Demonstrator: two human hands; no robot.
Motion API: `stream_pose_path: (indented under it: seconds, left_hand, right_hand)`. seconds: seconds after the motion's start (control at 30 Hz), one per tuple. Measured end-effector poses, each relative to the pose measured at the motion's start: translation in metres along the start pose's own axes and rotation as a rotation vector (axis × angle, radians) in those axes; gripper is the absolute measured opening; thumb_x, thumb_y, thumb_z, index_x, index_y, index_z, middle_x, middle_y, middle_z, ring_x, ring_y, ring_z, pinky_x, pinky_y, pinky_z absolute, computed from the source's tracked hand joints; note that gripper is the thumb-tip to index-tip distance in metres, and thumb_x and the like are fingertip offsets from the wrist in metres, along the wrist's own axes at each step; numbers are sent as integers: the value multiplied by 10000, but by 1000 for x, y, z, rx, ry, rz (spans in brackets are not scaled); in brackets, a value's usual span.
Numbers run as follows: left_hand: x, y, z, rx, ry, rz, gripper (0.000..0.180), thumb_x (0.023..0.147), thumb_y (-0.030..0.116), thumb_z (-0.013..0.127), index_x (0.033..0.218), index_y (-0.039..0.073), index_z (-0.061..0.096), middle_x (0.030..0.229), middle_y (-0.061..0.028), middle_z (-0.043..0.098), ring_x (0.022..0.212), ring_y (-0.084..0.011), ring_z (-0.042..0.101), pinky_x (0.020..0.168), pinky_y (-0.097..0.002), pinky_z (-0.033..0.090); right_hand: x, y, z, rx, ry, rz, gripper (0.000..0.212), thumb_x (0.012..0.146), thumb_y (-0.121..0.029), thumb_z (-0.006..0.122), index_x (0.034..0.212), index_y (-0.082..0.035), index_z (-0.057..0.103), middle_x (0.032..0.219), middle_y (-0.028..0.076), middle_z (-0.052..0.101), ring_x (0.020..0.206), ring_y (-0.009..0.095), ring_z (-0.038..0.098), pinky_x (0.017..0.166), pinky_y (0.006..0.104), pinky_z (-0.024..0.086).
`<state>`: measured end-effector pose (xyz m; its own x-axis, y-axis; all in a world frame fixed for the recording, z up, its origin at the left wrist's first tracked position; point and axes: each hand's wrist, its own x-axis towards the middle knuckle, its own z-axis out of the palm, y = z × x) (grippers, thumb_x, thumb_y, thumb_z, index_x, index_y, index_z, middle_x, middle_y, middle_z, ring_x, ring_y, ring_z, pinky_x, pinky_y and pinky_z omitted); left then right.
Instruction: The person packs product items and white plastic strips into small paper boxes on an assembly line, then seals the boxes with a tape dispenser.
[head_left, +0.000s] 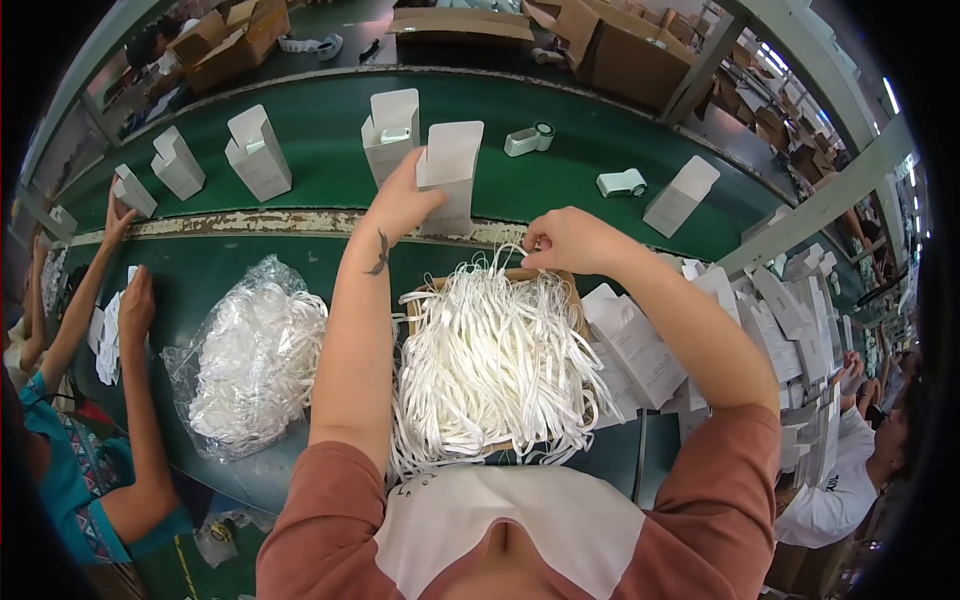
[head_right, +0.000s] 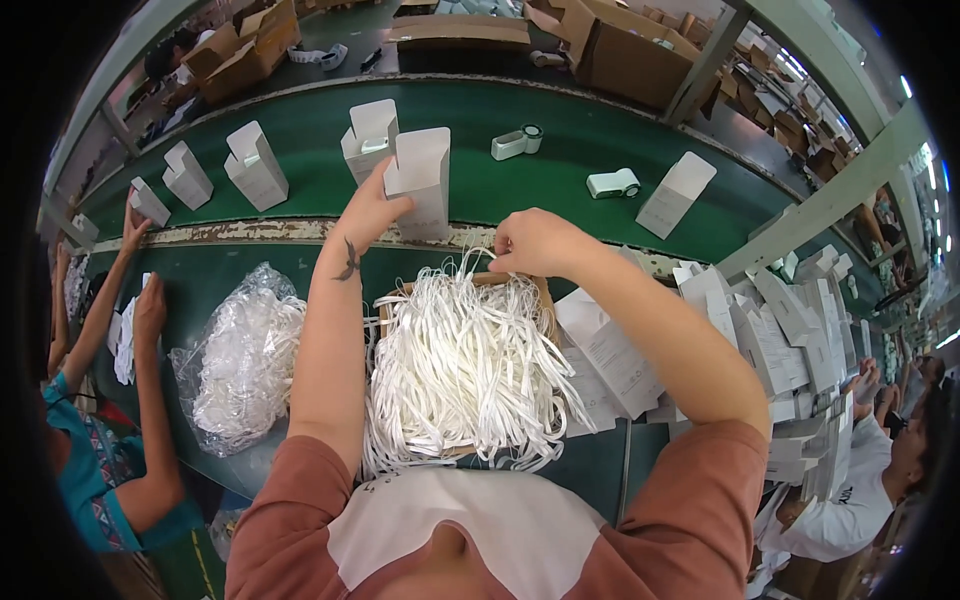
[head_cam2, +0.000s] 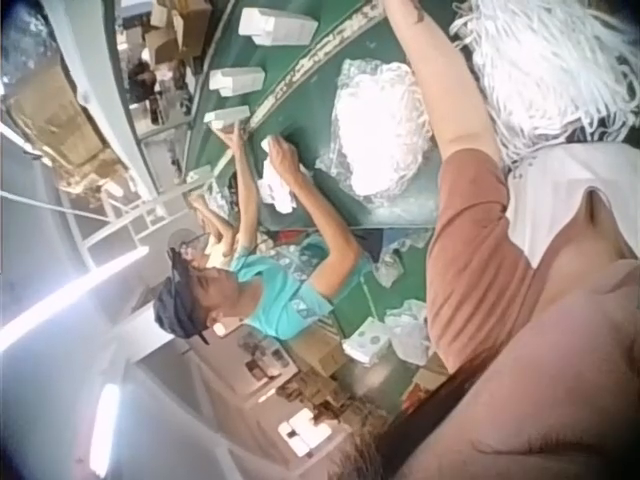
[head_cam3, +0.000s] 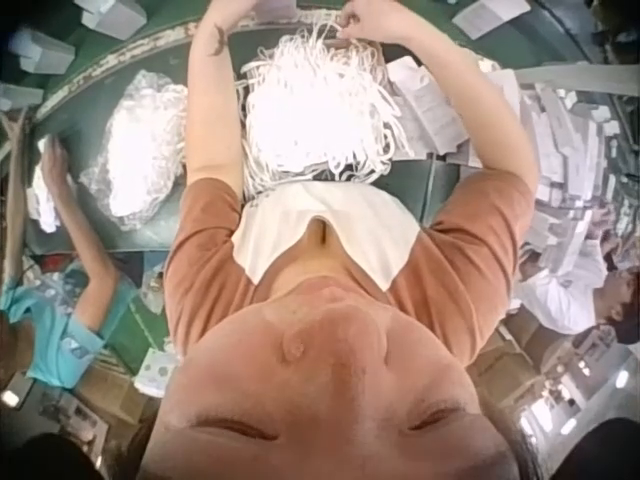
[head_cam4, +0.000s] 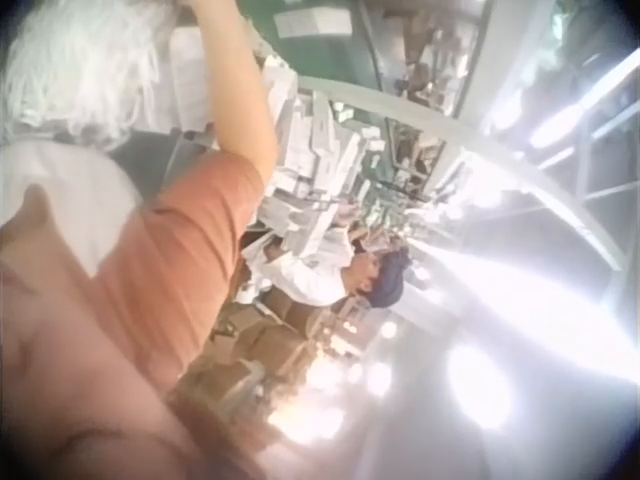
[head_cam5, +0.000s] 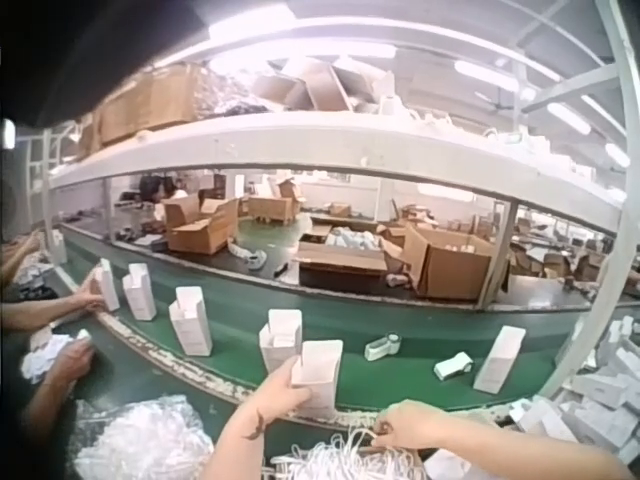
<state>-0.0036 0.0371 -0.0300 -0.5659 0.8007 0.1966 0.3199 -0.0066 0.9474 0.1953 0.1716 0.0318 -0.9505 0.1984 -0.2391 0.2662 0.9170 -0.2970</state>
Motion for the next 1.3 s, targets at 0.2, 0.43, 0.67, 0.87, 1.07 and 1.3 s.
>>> stream_pose_path:
  seconds: [0.2, 0.43, 0.67, 0.87, 1.07, 1.3]
  left_hand:
    - [-6, 1, -2, -38, -11, -8, 579, 691, 47, 607, 1235, 28, 409, 1112, -132, 556, 1022, -226, 532, 873, -306, 405]
    - [-4, 7, 4, 8, -47, 27, 532, 696, 63, 646, 1188, 40, 445, 1090, -116, 569, 986, -223, 545, 853, -306, 416]
    - [-6, 17, 10, 84, -16, 47, 553, 684, 74, 666, 1191, 45, 446, 1077, -124, 573, 964, -231, 553, 834, -315, 428]
    - [-4, 4, -5, 68, 142, 9, 558, 676, 63, 674, 1187, 42, 451, 1038, -126, 590, 953, -228, 568, 816, -316, 441]
    - [1, 5, -11, 2, 185, -10, 529, 676, 35, 667, 1162, 28, 458, 1029, -121, 592, 958, -207, 567, 802, -311, 449]
    - [-6, -1, -18, -72, 215, -47, 558, 677, 30, 664, 1187, 24, 439, 1063, -105, 568, 965, -196, 557, 818, -309, 447]
  right_hand:
    - [-1, -5, -12, 401, 50, 93, 183, 734, -57, 568, 915, -43, 592, 675, 53, 602, 546, 115, 550, 521, 247, 451]
    - [-2, -3, -57, 837, 365, -8, 155, 821, -47, 530, 927, 23, 618, 750, 34, 603, 676, 77, 553, 653, 201, 449]
    - [47, -21, -53, 671, 707, -204, 121, 792, -22, 591, 903, 20, 616, 805, 59, 621, 743, 97, 597, 693, 206, 481]
    - [101, -33, -30, 58, 825, -639, 226, 762, -78, 608, 988, -68, 614, 838, 87, 623, 752, 184, 609, 679, 295, 490]
    - [159, 45, -30, -90, 457, 164, 438, 831, -335, 519, 1245, -208, 453, 1025, 148, 609, 961, 314, 581, 779, 395, 475]
    - [189, 34, 22, -102, 320, 324, 421, 843, -389, 496, 1202, -177, 440, 1060, 179, 572, 976, 324, 567, 789, 418, 473]
